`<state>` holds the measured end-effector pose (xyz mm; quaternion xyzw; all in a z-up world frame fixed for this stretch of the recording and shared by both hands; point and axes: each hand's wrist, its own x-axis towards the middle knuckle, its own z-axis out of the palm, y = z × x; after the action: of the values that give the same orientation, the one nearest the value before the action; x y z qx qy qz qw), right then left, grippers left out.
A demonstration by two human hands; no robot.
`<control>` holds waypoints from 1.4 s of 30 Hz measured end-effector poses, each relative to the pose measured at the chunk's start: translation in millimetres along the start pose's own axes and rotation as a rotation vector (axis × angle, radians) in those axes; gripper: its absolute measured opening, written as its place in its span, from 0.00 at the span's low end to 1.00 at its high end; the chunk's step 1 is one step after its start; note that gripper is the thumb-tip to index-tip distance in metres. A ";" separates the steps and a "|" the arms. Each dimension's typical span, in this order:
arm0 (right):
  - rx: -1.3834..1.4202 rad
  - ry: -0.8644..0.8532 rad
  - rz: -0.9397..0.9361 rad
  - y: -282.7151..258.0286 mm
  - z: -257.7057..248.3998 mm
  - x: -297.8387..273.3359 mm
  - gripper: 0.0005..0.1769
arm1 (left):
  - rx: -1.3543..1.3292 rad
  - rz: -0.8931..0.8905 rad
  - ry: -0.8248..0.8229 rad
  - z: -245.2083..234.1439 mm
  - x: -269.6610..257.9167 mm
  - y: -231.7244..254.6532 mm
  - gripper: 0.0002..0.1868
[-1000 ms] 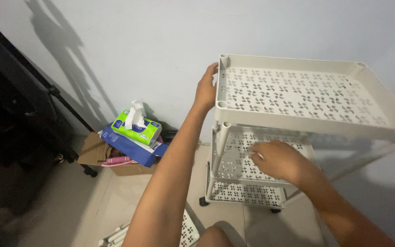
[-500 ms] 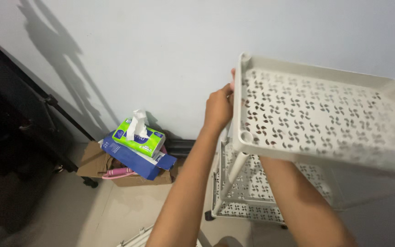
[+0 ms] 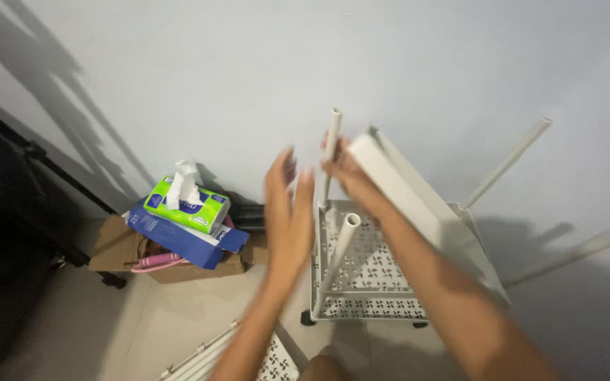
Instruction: The person assembles a white plastic shelving unit by inserting vertical poles into the corners of perforated trays and stacking them. They repeatedly insert and remove poles to adjust the structure, eventually placing a tray on top of the assembled frame.
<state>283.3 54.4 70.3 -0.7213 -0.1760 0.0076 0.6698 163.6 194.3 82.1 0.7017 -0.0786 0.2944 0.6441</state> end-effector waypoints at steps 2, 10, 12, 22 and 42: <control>-0.139 0.030 0.238 -7.8 8.9 -19.9 0.31 | 0.136 0.050 0.215 4.0 -73.8 34.3 0.31; -0.298 0.065 0.339 11.2 9.3 -94.3 0.29 | 0.107 -0.150 -0.127 110.6 -101.9 62.1 0.68; -0.301 0.082 0.339 27.4 4.5 -106.4 0.28 | 0.225 -0.261 -0.030 132.1 -76.4 56.9 0.68; 0.115 0.194 0.343 102.2 -30.7 -151.0 0.25 | -0.077 -0.557 0.268 157.5 -31.0 64.5 0.52; 1.565 0.734 0.250 -32.3 -121.4 -297.5 0.36 | 0.280 -0.125 0.184 151.1 -35.2 158.9 0.42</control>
<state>26.3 -139.8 47.2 -0.0251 0.1871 -0.0331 0.9815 104.3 16.1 200.7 0.7583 0.0660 0.3248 0.5614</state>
